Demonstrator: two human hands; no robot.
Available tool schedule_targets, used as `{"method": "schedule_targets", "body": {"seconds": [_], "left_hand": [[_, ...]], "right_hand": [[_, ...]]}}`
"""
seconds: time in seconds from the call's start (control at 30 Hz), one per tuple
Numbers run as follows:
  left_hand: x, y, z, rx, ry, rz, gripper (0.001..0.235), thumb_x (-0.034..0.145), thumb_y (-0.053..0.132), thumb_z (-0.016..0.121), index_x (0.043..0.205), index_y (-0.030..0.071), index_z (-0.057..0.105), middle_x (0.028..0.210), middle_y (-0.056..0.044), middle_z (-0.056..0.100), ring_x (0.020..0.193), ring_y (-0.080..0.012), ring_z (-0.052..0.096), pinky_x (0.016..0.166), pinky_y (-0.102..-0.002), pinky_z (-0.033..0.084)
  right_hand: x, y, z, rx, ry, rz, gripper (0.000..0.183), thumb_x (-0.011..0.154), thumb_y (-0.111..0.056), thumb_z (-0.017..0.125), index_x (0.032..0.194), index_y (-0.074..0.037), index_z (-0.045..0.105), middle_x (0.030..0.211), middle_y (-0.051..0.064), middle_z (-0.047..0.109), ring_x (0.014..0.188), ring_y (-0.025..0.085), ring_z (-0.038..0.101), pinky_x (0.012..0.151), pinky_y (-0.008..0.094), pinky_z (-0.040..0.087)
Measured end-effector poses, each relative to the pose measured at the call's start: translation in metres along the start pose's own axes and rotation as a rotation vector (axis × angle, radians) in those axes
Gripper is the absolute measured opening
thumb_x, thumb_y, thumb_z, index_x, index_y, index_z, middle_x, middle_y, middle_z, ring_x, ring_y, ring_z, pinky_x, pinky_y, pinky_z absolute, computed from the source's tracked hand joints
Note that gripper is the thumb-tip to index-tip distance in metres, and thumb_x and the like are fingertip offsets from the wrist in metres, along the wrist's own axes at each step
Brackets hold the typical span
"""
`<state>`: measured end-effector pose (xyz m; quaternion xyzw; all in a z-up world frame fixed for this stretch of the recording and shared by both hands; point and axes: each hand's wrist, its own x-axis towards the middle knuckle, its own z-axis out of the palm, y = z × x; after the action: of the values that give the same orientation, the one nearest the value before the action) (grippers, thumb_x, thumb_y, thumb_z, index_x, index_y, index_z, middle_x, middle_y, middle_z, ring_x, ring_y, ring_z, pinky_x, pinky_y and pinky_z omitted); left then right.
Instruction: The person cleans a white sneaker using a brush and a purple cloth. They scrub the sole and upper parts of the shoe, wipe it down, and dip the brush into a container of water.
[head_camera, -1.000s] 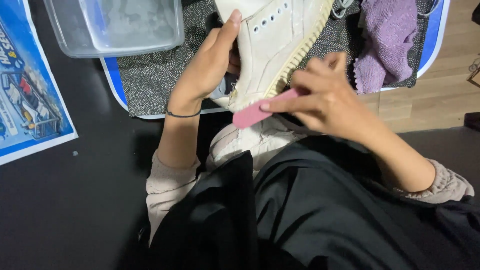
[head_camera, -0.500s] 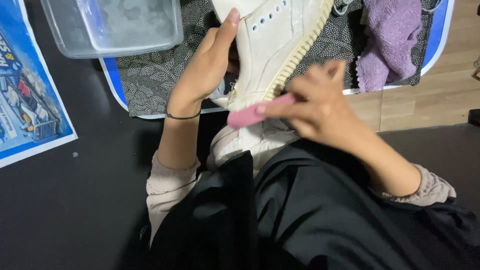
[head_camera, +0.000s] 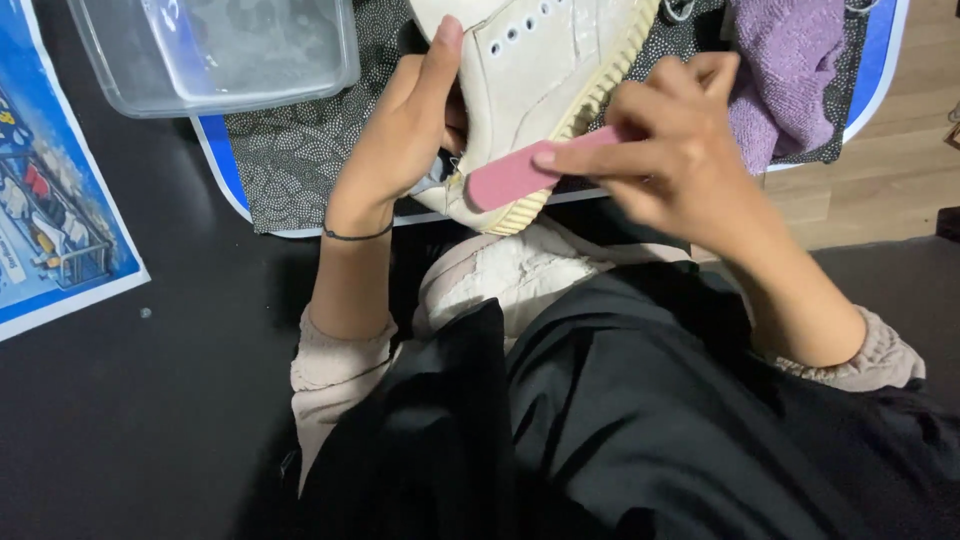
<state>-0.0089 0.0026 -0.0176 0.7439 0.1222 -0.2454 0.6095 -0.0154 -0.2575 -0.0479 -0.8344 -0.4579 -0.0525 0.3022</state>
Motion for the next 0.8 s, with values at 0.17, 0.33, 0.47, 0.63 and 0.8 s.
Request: {"method": "schedule_targets", "body": {"seconds": [0.17, 0.33, 0.47, 0.63, 0.8], "left_hand": [[0.001, 0.003, 0.001, 0.061, 0.006, -0.028, 0.069, 0.094, 0.063, 0.027, 0.064, 0.008, 0.057, 0.054, -0.004, 0.056, 0.054, -0.0128, 0.062, 0.054, -0.022, 0.054], [0.003, -0.001, 0.000, 0.056, -0.014, 0.004, 0.069, 0.094, 0.062, 0.026, 0.077, 0.007, 0.064, 0.060, -0.004, 0.058, 0.056, -0.0115, 0.059, 0.053, -0.022, 0.052], [0.006, -0.006, 0.002, 0.045, -0.035, 0.052, 0.071, 0.095, 0.061, 0.027, 0.076, 0.004, 0.066, 0.059, -0.008, 0.062, 0.054, -0.0142, 0.066, 0.046, -0.022, 0.055], [0.002, 0.001, 0.002, 0.071, -0.017, 0.010, 0.074, 0.094, 0.062, 0.025, 0.071, 0.003, 0.064, 0.058, -0.011, 0.065, 0.049, -0.0172, 0.064, 0.046, -0.024, 0.052], [-0.003, 0.001, 0.004, -0.004, 0.009, 0.063, 0.062, 0.102, 0.052, 0.028, 0.091, 0.008, 0.070, 0.088, -0.004, 0.072, 0.083, -0.0137, 0.067, 0.083, -0.028, 0.049]], "right_hand": [[0.003, -0.012, 0.002, 0.022, -0.083, -0.094, 0.042, 0.106, -0.017, 0.066, 0.140, -0.041, 0.066, 0.088, -0.004, 0.044, 0.084, 0.021, 0.037, 0.085, 0.043, 0.025], [-0.004, 0.026, 0.009, 0.106, 0.102, 0.041, 0.036, 0.102, -0.008, 0.057, 0.121, -0.028, 0.080, 0.087, 0.002, 0.044, 0.094, 0.027, 0.044, 0.095, 0.044, 0.026], [0.002, -0.007, 0.002, 0.119, -0.057, -0.028, 0.036, 0.107, -0.021, 0.067, 0.139, -0.037, 0.066, 0.082, -0.006, 0.040, 0.086, 0.021, 0.033, 0.090, 0.041, 0.025], [-0.014, 0.051, 0.004, 0.169, 0.230, 0.253, 0.018, 0.109, -0.016, 0.085, 0.126, -0.019, 0.080, 0.093, 0.004, 0.058, 0.096, 0.024, 0.040, 0.088, 0.042, 0.024], [-0.015, 0.019, 0.027, 0.183, 0.247, 0.166, 0.027, 0.099, -0.011, 0.066, 0.115, -0.028, 0.078, 0.083, 0.002, 0.046, 0.085, 0.025, 0.043, 0.090, 0.042, 0.026]]}}
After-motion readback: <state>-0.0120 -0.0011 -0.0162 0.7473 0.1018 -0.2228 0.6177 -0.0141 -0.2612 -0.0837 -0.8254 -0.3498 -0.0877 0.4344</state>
